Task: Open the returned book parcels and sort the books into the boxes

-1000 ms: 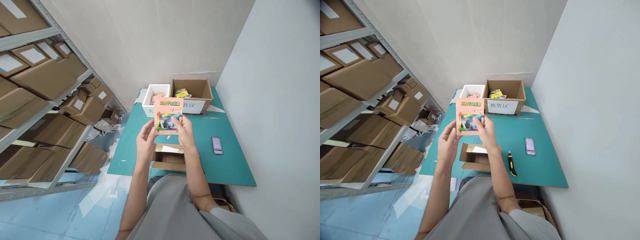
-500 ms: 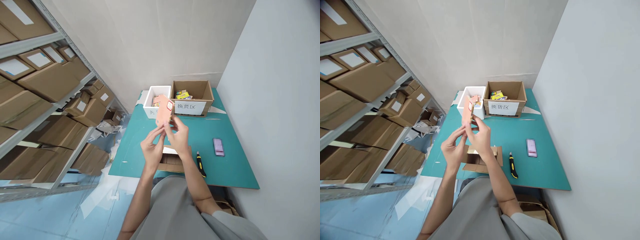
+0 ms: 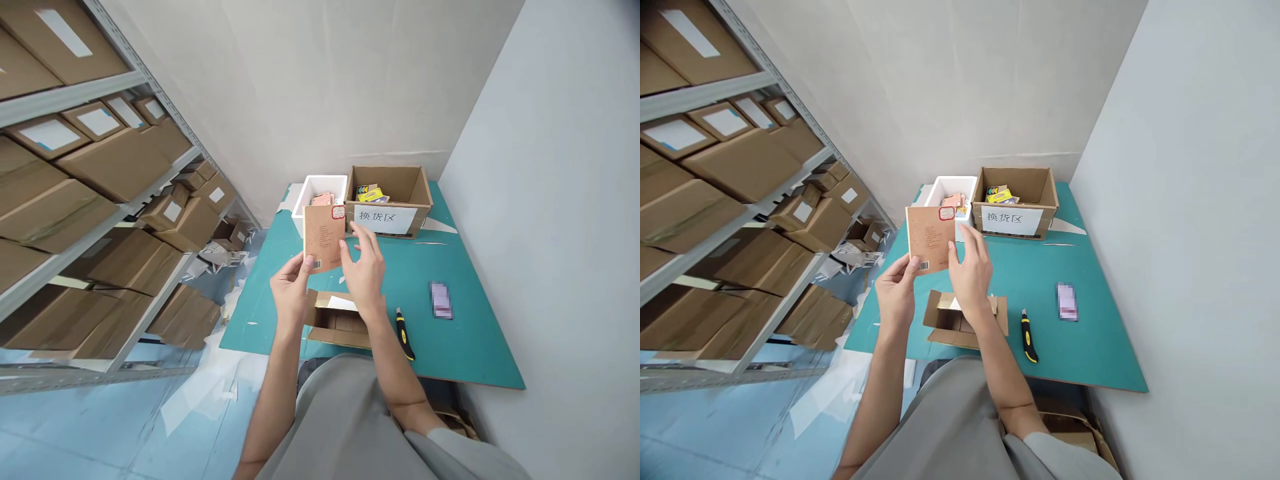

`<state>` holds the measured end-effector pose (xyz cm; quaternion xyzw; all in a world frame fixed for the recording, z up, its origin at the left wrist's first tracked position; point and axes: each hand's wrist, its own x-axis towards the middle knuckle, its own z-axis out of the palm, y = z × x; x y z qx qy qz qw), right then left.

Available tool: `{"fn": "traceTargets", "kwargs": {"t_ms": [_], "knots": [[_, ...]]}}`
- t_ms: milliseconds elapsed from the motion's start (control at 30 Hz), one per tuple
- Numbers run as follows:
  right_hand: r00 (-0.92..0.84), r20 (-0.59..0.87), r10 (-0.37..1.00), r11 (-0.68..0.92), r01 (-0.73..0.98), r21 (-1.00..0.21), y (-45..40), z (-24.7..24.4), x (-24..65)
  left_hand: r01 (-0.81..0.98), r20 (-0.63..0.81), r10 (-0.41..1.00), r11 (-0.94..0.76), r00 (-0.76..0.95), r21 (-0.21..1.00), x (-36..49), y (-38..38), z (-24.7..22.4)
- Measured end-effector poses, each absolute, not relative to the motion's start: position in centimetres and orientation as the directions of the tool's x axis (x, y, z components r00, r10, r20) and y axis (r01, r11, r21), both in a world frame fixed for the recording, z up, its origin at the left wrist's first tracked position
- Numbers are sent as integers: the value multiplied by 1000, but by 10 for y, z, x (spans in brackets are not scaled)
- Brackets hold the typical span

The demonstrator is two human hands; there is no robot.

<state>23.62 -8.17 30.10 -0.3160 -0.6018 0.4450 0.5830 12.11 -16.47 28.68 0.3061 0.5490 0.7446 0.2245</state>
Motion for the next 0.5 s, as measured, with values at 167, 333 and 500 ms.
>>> {"fn": "traceTargets", "kwargs": {"t_ms": [167,333,500], "knots": [[-278,456,846,416,-193,-889,-96,306,228,253,400,636,-314,-660,915,140,-169,295],[-235,369,899,289,-313,-905,-88,302,229,365,482,670,-321,-565,874,135,-172,302],[-305,336,891,194,-414,-889,-69,292,237,285,390,617,-266,-684,921,108,-171,303]]}}
